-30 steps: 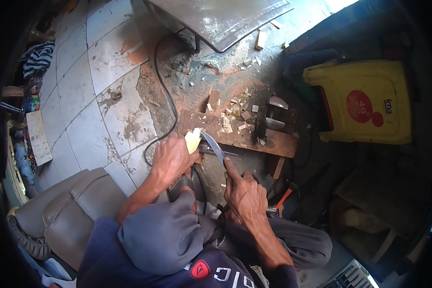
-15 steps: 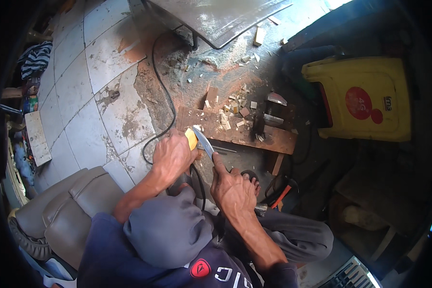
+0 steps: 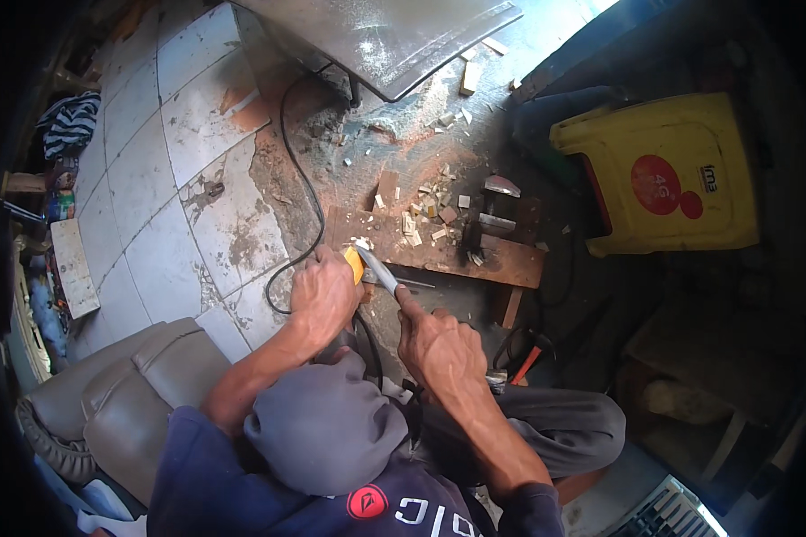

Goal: The person shapes a wooden furniture component using a hand knife and a small saw, then hammers a metal sleeve onto the end. They also use a larger knife to shave the wood and reach for a coil of white cord on the wall.

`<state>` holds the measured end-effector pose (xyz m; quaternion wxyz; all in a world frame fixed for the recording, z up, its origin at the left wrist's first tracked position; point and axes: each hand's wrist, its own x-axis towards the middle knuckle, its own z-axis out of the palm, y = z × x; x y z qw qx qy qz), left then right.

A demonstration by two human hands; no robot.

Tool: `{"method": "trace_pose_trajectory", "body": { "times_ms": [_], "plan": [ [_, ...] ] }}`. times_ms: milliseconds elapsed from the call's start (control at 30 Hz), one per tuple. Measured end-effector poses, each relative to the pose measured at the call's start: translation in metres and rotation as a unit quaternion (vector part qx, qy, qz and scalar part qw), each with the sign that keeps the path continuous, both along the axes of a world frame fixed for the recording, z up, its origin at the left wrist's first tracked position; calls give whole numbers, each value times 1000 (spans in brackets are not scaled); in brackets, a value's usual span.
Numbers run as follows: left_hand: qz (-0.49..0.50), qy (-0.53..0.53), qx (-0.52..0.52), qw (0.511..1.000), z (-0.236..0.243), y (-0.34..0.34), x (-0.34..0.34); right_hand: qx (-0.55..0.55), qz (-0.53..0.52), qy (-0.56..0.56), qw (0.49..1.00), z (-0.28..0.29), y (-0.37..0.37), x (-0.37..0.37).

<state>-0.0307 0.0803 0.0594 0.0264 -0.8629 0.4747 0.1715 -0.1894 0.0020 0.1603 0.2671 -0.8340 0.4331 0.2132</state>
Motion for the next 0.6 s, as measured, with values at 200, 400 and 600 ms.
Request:
{"method": "trace_pose_trajectory", "body": {
  "times_ms": [200, 400, 600],
  "plan": [
    [-56, -17, 16, 998, 13, -7, 0, -39, -10, 24, 999, -15, 2, 15],
    [7, 113, -2, 994, 22, -3, 16, -26, -25, -9, 999, -12, 15, -7],
    [56, 177, -13, 983, 26, -4, 16, -48, -30, -12, 998, -22, 26, -1]
  ]
}}
